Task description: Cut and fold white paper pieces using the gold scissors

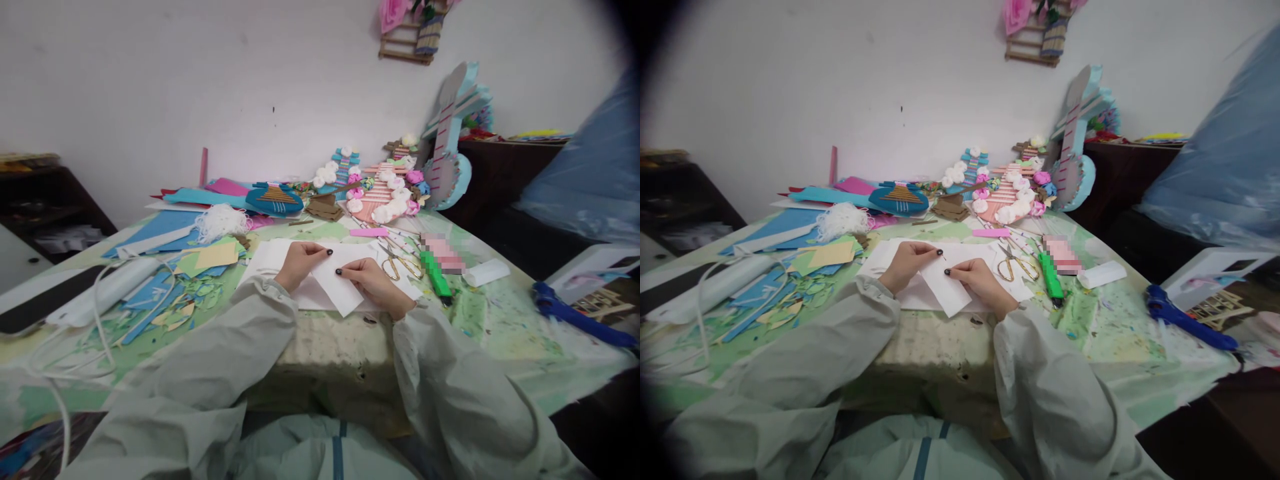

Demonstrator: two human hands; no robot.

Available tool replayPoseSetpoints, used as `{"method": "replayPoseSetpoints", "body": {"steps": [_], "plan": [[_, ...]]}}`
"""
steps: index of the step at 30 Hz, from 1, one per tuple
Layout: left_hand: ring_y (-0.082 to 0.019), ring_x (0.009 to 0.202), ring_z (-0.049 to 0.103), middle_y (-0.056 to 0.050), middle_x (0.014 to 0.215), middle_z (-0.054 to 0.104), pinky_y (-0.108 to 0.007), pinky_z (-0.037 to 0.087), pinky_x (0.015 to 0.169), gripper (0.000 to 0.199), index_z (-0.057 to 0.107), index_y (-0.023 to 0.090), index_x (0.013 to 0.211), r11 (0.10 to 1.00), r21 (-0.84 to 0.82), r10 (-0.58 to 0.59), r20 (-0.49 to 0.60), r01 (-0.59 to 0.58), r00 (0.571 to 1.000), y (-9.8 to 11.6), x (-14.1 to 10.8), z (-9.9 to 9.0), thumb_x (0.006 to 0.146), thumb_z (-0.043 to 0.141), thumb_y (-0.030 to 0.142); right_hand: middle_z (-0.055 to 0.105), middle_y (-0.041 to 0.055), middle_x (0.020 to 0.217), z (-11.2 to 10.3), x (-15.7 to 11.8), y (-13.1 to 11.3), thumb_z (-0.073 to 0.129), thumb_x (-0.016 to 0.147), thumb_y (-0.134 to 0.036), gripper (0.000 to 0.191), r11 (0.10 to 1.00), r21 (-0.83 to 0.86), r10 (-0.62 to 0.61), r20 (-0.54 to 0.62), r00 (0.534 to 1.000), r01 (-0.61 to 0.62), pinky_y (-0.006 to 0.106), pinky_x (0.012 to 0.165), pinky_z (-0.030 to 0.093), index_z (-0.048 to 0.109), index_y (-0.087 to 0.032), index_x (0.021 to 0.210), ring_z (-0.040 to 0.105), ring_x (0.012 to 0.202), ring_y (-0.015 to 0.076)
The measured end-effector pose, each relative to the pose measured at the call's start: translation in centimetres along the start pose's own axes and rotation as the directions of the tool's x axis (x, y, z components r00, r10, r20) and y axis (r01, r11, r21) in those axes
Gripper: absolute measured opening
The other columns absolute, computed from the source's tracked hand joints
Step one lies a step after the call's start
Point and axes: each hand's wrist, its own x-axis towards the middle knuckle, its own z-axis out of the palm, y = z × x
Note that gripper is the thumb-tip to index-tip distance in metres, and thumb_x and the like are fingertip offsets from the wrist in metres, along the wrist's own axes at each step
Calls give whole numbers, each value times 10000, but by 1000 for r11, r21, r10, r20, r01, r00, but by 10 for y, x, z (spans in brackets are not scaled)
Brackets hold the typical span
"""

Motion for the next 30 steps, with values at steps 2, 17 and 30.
{"method": "replayPoseSetpoints", "body": {"steps": [2,17,30], "plan": [[-108,526,509,-34,628,655,-222,373,485,335,702,112,693,1000,5,2,-16,-2,1000,-1,2,-2,553,772,408,664,37,617,0,0,1,766,599,-334,247,1000,-7,-13,15,1000,13,209,462,360,723,-110,694,517,498,100],[-107,522,498,-17,573,605,-213,354,482,253,659,123,627,980,156,156,-243,-121,957,-7,24,-36,591,714,367,697,107,607,-1,0,-4,720,646,-287,199,997,-24,73,16,997,-72,248,525,532,688,-99,706,678,576,193],[-79,429,348,45,448,433,-214,230,441,221,647,159,676,891,409,312,-234,-198,921,-5,22,-36,700,636,379,694,72,616,-6,3,-4,657,680,-260,129,998,62,8,-53,999,-5,255,544,555,619,-140,711,663,544,165]]}}
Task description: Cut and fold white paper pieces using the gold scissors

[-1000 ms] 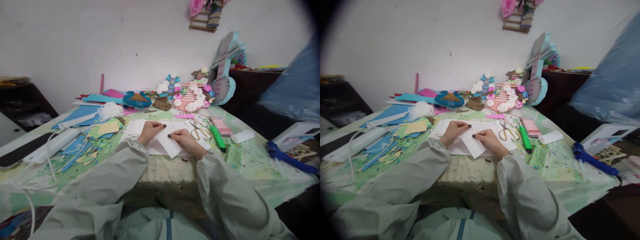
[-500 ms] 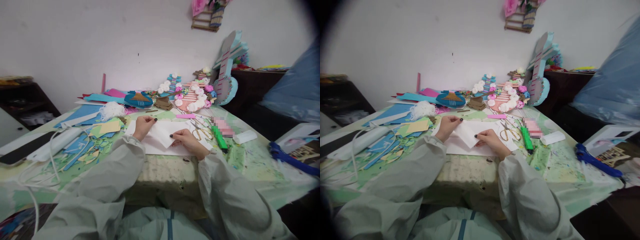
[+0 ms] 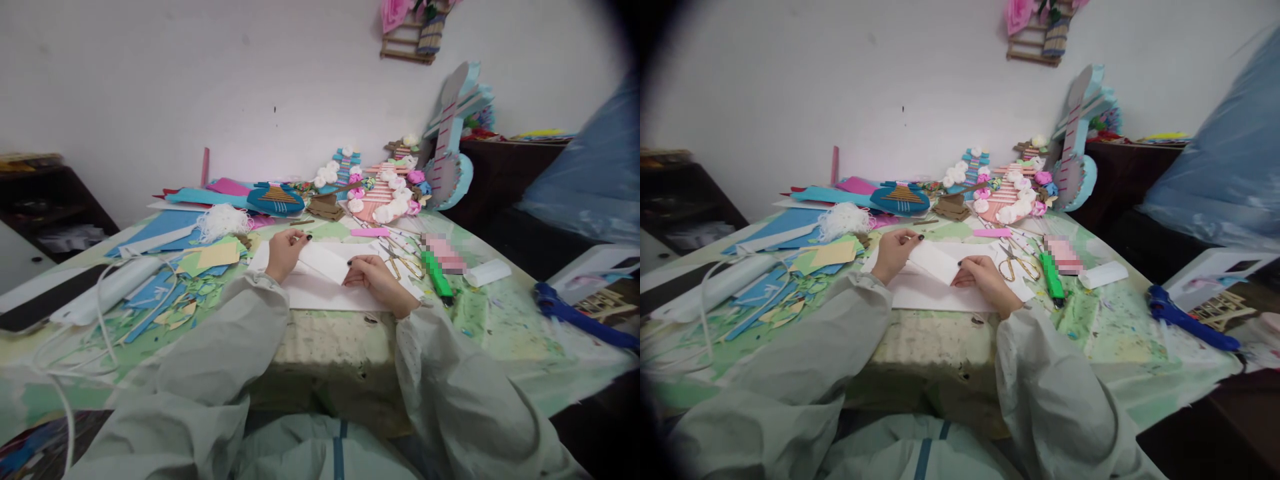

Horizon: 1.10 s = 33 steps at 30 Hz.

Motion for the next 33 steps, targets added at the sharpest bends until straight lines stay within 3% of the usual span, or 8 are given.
{"method": "replayPoseSetpoints", "body": {"steps": [4,8,12,17,21,27,31,33], "plan": [[-74,403,341,55,438,415,-211,215,420,224,627,171,693,994,-96,-37,78,44,996,3,-8,8,713,634,394,670,30,640,1,0,0,706,664,-331,242,1000,5,-14,-15,1000,14,258,517,538,614,-161,810,632,530,147],[-62,372,323,68,423,391,-199,226,384,251,606,170,694,982,-160,-72,146,96,987,6,-15,15,701,654,417,648,-3,609,-1,0,1,787,564,-237,351,993,-111,-48,25,999,50,177,446,436,627,-153,865,585,511,107],[-79,430,441,50,498,489,-192,366,414,338,592,155,800,927,-310,-148,213,210,966,8,-17,18,671,694,451,664,0,613,-5,2,4,786,541,-184,393,989,-135,-63,23,998,65,164,437,386,632,-150,901,577,494,99],[-158,741,629,-59,834,652,-317,521,702,500,562,126,947,738,-507,-218,446,446,868,14,-23,21,577,800,364,703,22,685,-8,7,9,781,539,-180,423,995,-48,-91,-27,995,90,210,535,468,623,-165,930,638,582,137],[-157,682,628,-67,772,664,-331,504,707,508,582,92,917,759,-430,-192,569,488,800,11,-30,26,525,832,297,717,32,734,-10,9,11,777,522,-155,456,993,7,-114,-32,993,114,226,577,490,602,-172,943,655,621,147],[-167,694,640,-83,800,694,-302,488,689,534,603,90,961,798,-425,-169,524,428,835,4,-33,28,507,827,261,691,19,730,-7,7,8,736,594,-219,475,991,-1,-130,-59,990,130,232,560,501,566,-181,1036,647,631,149],[-181,711,650,-109,828,704,-306,487,697,566,607,82,1009,816,-382,-178,549,434,817,3,-30,27,500,813,216,630,-49,640,-7,5,8,658,669,-241,537,972,-130,-213,-119,970,197,199,487,486,486,-233,1177,601,532,112],[-188,742,657,-118,887,702,-314,491,711,591,589,97,1056,824,-396,-187,487,406,853,1,-24,22,514,793,213,615,-60,621,-9,6,11,628,669,-205,515,956,-198,-241,-120,963,215,201,489,497,486,-237,1163,601,509,108]]}}
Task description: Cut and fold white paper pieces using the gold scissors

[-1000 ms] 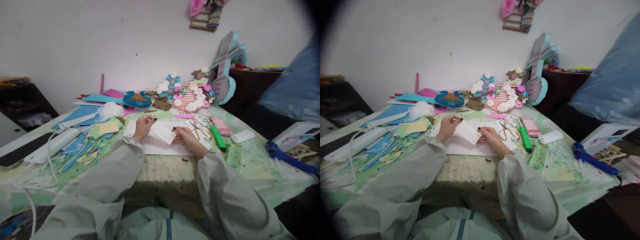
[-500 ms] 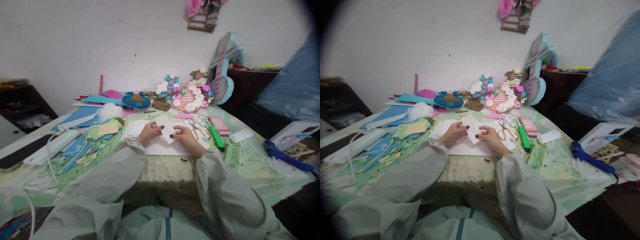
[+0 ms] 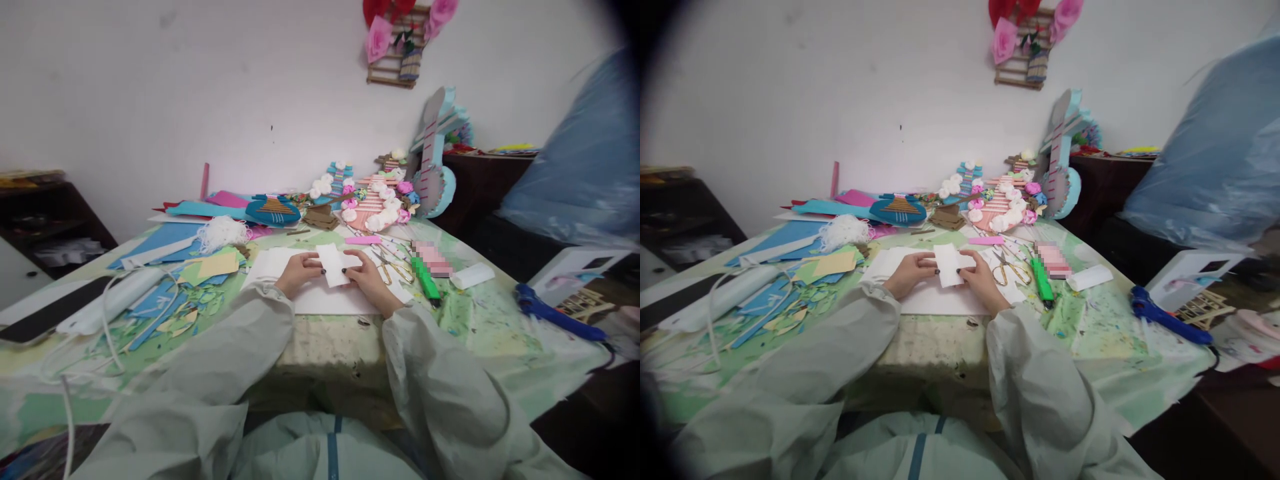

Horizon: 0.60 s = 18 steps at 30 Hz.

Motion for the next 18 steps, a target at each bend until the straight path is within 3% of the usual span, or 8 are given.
{"method": "replayPoseSetpoints", "body": {"steps": [2,4,6,7,9,11,15,18], "plan": [[-192,777,660,-118,939,692,-327,494,744,558,584,111,1052,996,24,90,-149,-87,985,5,5,-13,536,766,224,613,-55,633,-1,2,5,612,667,-183,417,999,-37,0,-48,999,-1,205,495,510,521,-228,1072,610,505,108],[-198,807,653,-109,918,687,-339,490,789,436,612,115,965,971,154,227,-322,-185,919,10,9,-31,558,727,221,622,-34,675,-1,6,10,616,664,-168,296,997,-71,5,-108,994,-13,196,479,507,551,-209,950,615,511,104],[-204,826,640,-92,869,689,-346,469,835,294,647,131,870,896,417,343,-423,-156,839,14,11,-49,592,685,219,636,-2,740,0,9,13,619,672,-162,194,994,-105,17,-145,989,-33,196,476,513,567,-187,858,623,532,104],[-213,826,636,-84,845,690,-359,453,859,234,662,143,824,838,539,361,-426,-87,829,15,11,-57,608,675,233,641,14,773,1,10,14,614,683,-163,158,992,-117,26,-151,988,-44,200,487,522,574,-177,836,630,549,106],[-234,854,632,-75,807,694,-360,439,874,200,686,163,772,723,688,304,-394,59,867,14,10,-68,639,674,312,650,38,838,2,11,13,592,711,-167,142,989,-131,42,-147,988,-62,211,513,539,590,-162,852,641,573,107],[-260,934,620,-92,899,699,-356,428,888,276,702,166,834,582,797,248,-360,158,900,10,10,-73,656,672,375,660,49,862,3,10,12,563,735,-167,182,986,-147,54,-131,990,-73,214,508,538,597,-149,913,641,561,105],[-347,1107,541,-171,1085,647,-421,370,950,482,664,124,1015,267,904,230,-395,333,889,4,12,-76,663,674,453,654,15,655,1,9,10,523,750,-149,261,953,-302,12,-92,996,-39,177,438,468,619,-123,990,573,450,85],[-331,1090,557,-177,1073,647,-402,378,933,537,612,97,1080,240,887,172,-438,394,882,5,12,-80,672,684,437,657,1,618,-2,10,11,516,748,-151,261,883,-469,-64,-108,992,6,160,430,421,645,-140,975,519,408,64]]}}
